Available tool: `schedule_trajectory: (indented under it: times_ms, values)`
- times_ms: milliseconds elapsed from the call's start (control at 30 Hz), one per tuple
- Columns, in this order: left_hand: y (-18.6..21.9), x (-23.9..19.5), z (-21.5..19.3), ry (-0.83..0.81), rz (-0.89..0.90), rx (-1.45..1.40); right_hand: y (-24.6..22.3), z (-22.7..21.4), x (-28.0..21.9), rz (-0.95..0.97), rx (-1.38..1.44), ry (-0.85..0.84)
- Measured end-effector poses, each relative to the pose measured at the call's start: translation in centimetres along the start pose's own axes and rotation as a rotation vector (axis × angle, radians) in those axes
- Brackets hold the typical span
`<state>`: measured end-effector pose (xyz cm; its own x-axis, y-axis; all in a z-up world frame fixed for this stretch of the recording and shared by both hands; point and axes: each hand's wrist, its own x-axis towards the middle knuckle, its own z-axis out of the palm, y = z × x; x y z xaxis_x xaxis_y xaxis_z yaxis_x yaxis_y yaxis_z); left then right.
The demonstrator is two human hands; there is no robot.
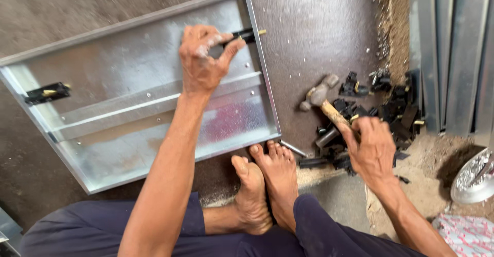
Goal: The person attaches small black components to metal trays by inserting pins and using a hammer to secure them, repeating this process on multiple trays.
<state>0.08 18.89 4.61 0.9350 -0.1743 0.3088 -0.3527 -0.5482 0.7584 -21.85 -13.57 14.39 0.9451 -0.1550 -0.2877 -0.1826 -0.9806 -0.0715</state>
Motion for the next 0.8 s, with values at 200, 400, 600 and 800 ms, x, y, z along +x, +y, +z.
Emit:
schedule_trajectory:
  times_ms: [200, 400, 600, 800]
  values:
    - [0.8, 0.1, -1.1, 0.01, -0.012, -0.053, 1.9, 1.0, -1.7, -0.115, 0.012, 0.091]
    - [0.6, -0.2, -0.8, 0.033, -0.071, -0.093, 2.7, 1.5, -2.7, 0.064, 0.148, 0.055]
    - [0.3, -0.2, -0.1, 0.033, -0.074, -0.072, 0.3, -4.2, 0.7, 0.345, 0.55, -0.239]
    - [1.0, -0.4, 0.1, -0.017, -0.089, 0.059, -5.0, -0.9, 4.5, -0.135, 0.637, -0.11]
